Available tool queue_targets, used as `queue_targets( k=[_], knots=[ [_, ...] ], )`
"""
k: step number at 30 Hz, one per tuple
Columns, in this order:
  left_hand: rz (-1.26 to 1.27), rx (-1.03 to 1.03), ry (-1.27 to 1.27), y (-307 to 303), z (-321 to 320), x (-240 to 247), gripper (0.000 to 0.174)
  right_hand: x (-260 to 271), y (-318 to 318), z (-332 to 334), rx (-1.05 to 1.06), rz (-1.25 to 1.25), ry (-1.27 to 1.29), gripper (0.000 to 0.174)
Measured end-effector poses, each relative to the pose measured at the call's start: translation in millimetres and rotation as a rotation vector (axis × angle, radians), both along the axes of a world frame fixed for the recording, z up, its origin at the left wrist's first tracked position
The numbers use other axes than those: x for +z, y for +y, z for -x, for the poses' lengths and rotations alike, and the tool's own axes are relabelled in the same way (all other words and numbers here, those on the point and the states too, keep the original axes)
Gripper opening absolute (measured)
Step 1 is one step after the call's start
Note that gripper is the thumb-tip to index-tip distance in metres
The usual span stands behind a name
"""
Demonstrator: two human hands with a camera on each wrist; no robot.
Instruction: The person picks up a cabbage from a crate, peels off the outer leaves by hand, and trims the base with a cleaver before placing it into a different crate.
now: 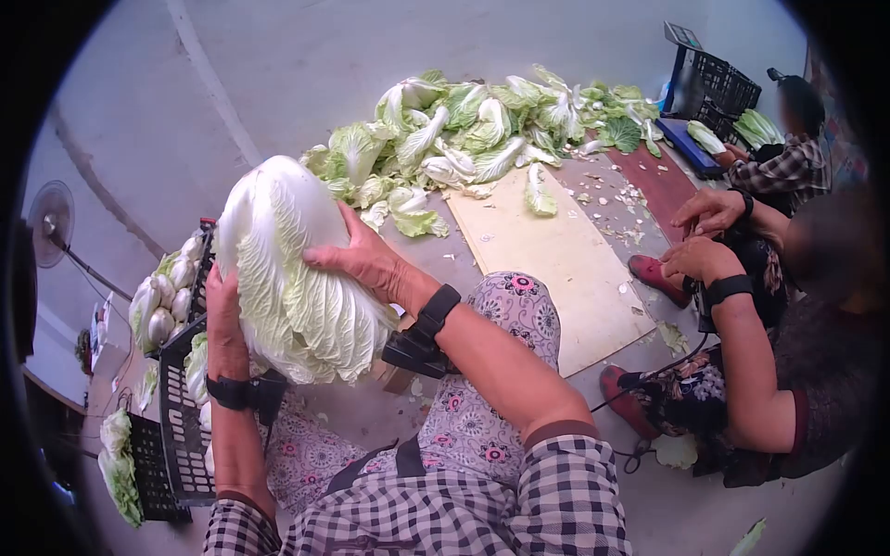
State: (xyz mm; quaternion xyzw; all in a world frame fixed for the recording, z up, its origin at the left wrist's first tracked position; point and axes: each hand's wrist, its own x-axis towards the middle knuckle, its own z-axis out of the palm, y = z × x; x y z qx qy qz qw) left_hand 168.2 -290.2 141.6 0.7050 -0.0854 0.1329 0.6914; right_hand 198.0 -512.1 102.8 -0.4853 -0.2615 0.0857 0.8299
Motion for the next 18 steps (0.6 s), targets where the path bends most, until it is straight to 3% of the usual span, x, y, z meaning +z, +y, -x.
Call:
queue_targets(
  k=[2, 5, 7, 8, 11, 12, 15, 18],
  knots=[
    [-0.128, 0.004, 0.050, -4.4, 5.9, 20.7, 0.065, 4.8, 2.2, 11.7, 0.049, -0.178, 0.107, 0.075],
    [-0.296, -0.094, 0.017, -9.3, 5.4, 50.4, 0.081, 15.0, -8.2, 12.0, 0.067, -0.319, 0.133, 0.080],
    [-0.363, -0.183, -0.132, -22.3, 12.8, 61.0, 0.093, 21.8, -18.7, 10.7, 0.025, -0.361, 0.072, 0.068],
    [-0.546, -0.112, -0.185, -30.3, 24.1, 71.8, 0.103, 27.3, -24.5, 12.1, 0.016, -0.377, 0.054, 0.065],
    [-0.444, -0.192, -0.212, -14.4, 29.6, 59.7, 0.103, 29.3, -34.4, 8.0, 0.073, -0.451, 0.070, 0.053],
    [-0.537, -0.231, -0.156, 6.5, 29.0, 54.4, 0.108, 28.5, -37.8, 9.4, 0.104, -0.440, 0.113, 0.051],
    [-0.228, -0.419, 0.106, 21.0, 35.9, 11.9, 0.117, 19.2, -33.9, 23.0, 0.108, -0.311, 0.297, 0.048],
    [0.128, -0.601, 0.517, 0.0, 64.0, -24.9, 0.100, -12.7, -26.0, 32.6, 0.148, -0.137, 0.502, 0.051]
  ],
)
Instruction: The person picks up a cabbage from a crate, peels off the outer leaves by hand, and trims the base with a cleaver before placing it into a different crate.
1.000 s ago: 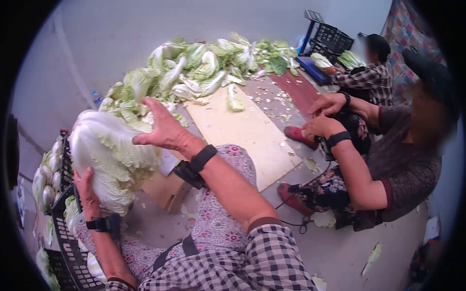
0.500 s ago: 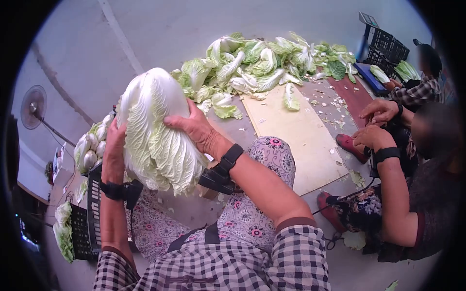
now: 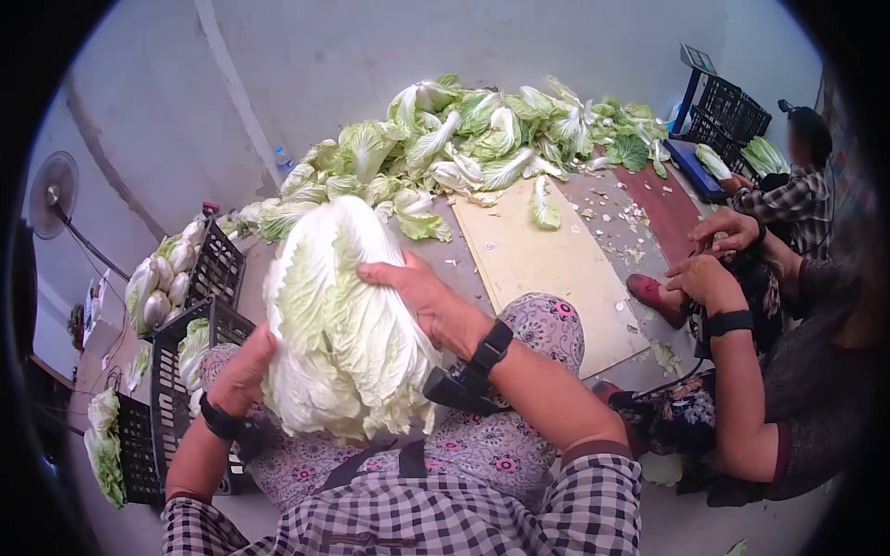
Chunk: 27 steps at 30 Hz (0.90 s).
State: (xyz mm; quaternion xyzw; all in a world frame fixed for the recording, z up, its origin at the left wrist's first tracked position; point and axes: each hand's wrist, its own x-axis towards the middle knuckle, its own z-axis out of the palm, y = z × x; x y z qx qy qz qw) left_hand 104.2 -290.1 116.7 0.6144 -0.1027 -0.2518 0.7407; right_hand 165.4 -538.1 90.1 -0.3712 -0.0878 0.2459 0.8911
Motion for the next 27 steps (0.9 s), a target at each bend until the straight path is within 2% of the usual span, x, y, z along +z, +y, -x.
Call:
queue_targets(
  k=[1, 3, 6, 9, 11, 12, 13, 15, 16, 19, 20, 21, 24, 27],
  knots=[
    [0.136, -0.001, 0.136, -4.0, 5.5, -22.0, 0.090, -6.4, -4.2, 2.9, 0.056, 0.045, 0.055, 0.052],
    [0.424, -0.006, 0.587, -7.6, 14.8, -47.7, 0.071, -18.0, -3.6, 3.6, 0.141, 0.141, 0.118, 0.054],
    [0.514, 0.116, 0.669, -22.4, 23.4, -71.4, 0.058, -36.6, 0.1, -5.6, 0.206, 0.245, 0.100, 0.060],
    [0.623, 0.248, 0.540, -20.7, -3.5, -82.9, 0.055, 5.4, -4.9, -20.1, 0.101, 0.368, -0.125, 0.063],
    [0.713, 0.320, 0.386, -13.3, -49.0, -57.4, 0.048, 32.5, -11.7, -32.9, -0.156, 0.508, -0.300, 0.062],
    [0.767, 0.324, 0.294, -11.8, -82.5, -34.0, 0.045, 42.2, -13.3, -41.5, -0.341, 0.403, -0.415, 0.061],
    [0.850, 0.192, 0.288, -5.5, -115.1, -5.4, 0.045, 50.3, -16.5, -47.2, -0.526, 0.299, -0.529, 0.060],
    [0.772, 0.332, -0.038, 20.9, -203.0, 11.1, 0.058, 61.7, -31.2, -46.5, -0.659, 0.363, -0.538, 0.057],
    [0.786, 0.416, -0.156, 32.7, -240.2, 7.5, 0.065, 55.0, -37.6, -48.2, -0.653, 0.369, -0.471, 0.048],
    [0.428, 0.863, -0.136, 36.9, -274.6, -18.5, 0.076, 25.0, -47.4, -49.0, -0.462, 0.804, -0.248, 0.043],
    [0.382, 0.674, -0.120, 43.8, -270.6, -36.3, 0.083, 12.4, -45.4, -48.0, -0.500, 0.959, -0.477, 0.039],
    [0.394, 0.563, -0.045, 48.8, -264.8, -52.4, 0.075, 11.2, -41.9, -44.6, -0.437, 1.013, -0.529, 0.039],
    [0.362, 0.568, 0.016, 62.6, -235.9, -69.2, 0.054, 15.8, -32.5, -39.1, -0.199, 1.138, -0.660, 0.039],
    [0.362, 0.638, -0.040, 100.7, -199.5, -46.9, 0.043, 9.9, -25.1, -45.2, -0.016, 1.302, -0.917, 0.040]
  ],
)
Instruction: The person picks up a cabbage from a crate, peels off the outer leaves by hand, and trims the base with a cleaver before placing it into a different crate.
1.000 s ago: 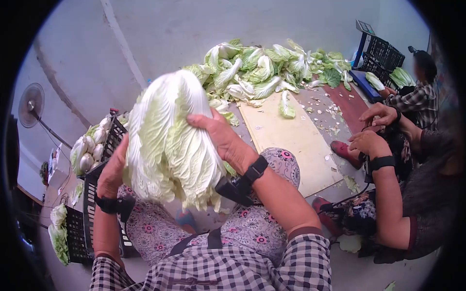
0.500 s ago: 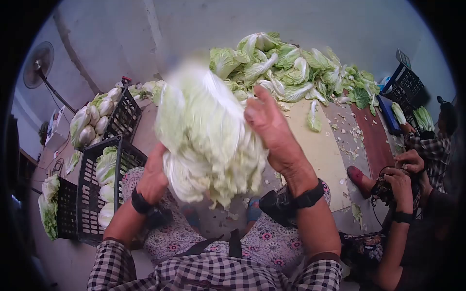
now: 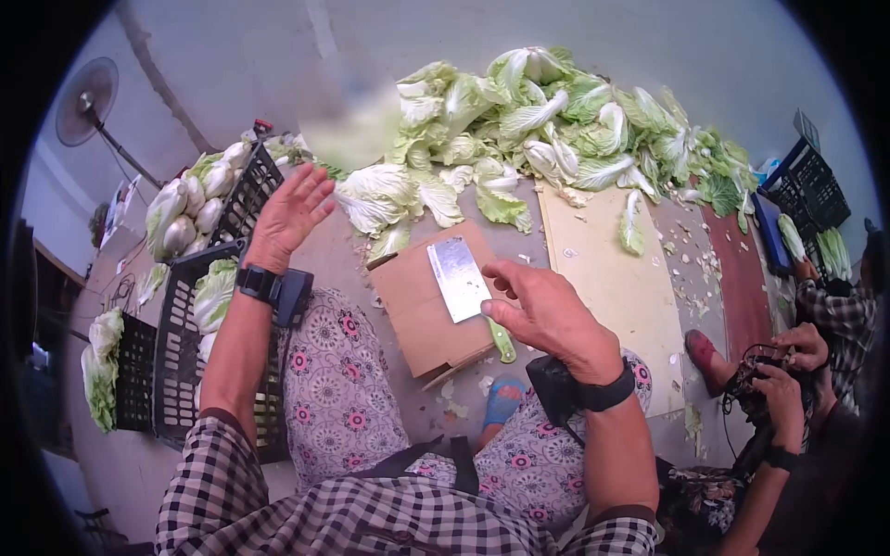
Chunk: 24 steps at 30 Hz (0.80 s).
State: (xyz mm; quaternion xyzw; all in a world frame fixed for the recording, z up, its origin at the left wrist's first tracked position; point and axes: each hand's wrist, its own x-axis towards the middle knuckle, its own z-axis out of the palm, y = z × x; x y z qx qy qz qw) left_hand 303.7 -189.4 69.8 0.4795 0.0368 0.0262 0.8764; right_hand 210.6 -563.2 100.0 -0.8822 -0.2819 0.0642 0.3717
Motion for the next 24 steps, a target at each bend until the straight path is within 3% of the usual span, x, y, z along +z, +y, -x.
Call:
queue_targets(
  k=[8, 15, 18, 21, 24],
  knots=[
    [-0.211, 0.291, -0.008, 159.2, 163.5, 44.1, 0.040, -15.5, 33.1, -23.0, 0.190, 0.139, -0.020, 0.046],
    [-0.671, 0.703, 0.283, 216.2, 309.3, 39.8, 0.041, -18.8, 59.1, -21.6, 0.249, 0.150, 0.011, 0.045],
    [-0.976, 0.671, 0.538, 222.3, 335.1, 33.0, 0.042, -20.6, 67.6, -18.6, 0.262, 0.170, 0.067, 0.046],
    [-1.189, 0.494, 0.651, 244.2, 341.3, 12.7, 0.040, -28.9, 65.6, -22.5, 0.270, 0.176, 0.139, 0.048],
    [-1.319, 0.327, 0.578, 263.1, 323.7, -3.1, 0.041, -34.6, 64.0, -27.1, 0.271, 0.172, 0.161, 0.051]
  ],
)
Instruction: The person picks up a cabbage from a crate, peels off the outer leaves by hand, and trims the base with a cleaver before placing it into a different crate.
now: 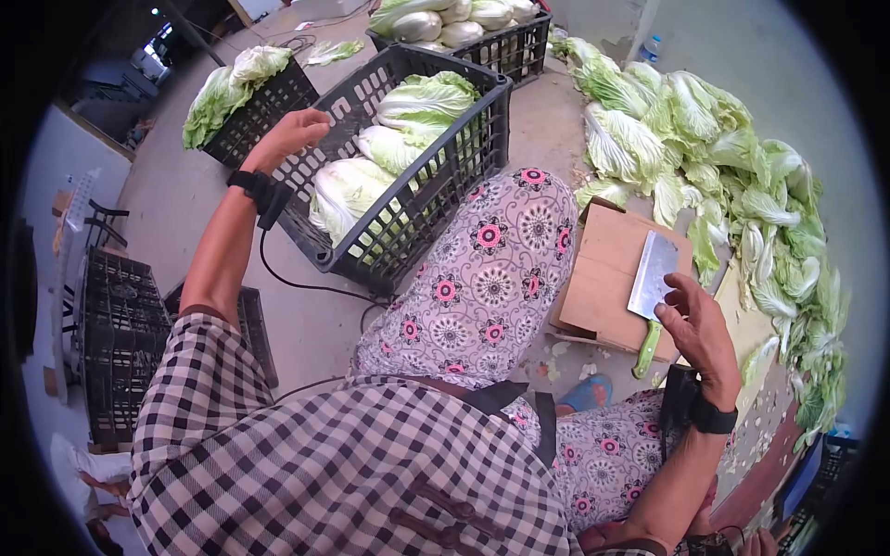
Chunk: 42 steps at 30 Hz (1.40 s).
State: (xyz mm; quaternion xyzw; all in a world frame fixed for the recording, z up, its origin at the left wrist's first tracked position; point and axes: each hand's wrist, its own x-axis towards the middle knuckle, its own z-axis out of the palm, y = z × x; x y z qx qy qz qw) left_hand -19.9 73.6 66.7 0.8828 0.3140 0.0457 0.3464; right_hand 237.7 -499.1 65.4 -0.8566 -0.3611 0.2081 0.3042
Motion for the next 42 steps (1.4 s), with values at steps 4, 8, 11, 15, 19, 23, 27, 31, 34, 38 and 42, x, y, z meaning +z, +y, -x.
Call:
queue_targets(
  k=[4, 8, 11, 15, 19, 23, 27, 31, 34, 38, 42],
  knots=[
    [0.138, 0.072, -0.069, 3.4, -41.4, -12.8, 0.047, -6.8, 0.7, -1.3, -0.008, 0.015, 0.000, 0.055],
    [0.283, 0.342, -0.138, 36.6, -64.9, -52.3, 0.054, -6.5, 6.5, -1.2, -0.036, 0.035, 0.040, 0.056],
    [0.322, 0.433, -0.199, 49.7, -65.8, -85.7, 0.047, -14.7, 1.6, -3.7, -0.056, 0.064, 0.079, 0.055],
    [0.407, 0.523, -0.389, 70.8, -84.5, -124.5, 0.044, -20.0, 3.5, -2.6, -0.103, 0.128, 0.135, 0.051],
    [0.385, 0.535, -0.407, 90.7, -113.1, -142.8, 0.041, -20.0, 7.7, -2.1, -0.165, 0.173, 0.176, 0.047],
    [0.360, 0.613, -0.415, 98.6, -140.8, -161.5, 0.056, -26.4, 9.9, -0.4, -0.206, 0.218, 0.170, 0.046],
    [0.521, 0.579, -0.211, 121.4, -153.7, -171.0, 0.077, -24.3, 17.7, 0.2, -0.221, 0.281, 0.168, 0.046],
    [0.428, 0.666, -0.167, 124.9, -157.9, -172.2, 0.086, -19.6, 24.2, 2.5, -0.225, 0.307, 0.182, 0.045],
    [0.528, 0.722, -0.335, 115.9, -152.3, -167.0, 0.080, -25.4, 19.1, 0.3, -0.182, 0.336, 0.115, 0.045],
    [0.660, 0.646, -0.365, 111.5, -127.3, -158.1, 0.074, -24.9, 19.1, 0.6, -0.160, 0.323, 0.123, 0.045],
    [0.984, 0.377, -0.623, 99.2, -142.5, -153.5, 0.058, -21.9, 25.3, -0.6, -0.125, 0.324, 0.085, 0.047]
  ],
)
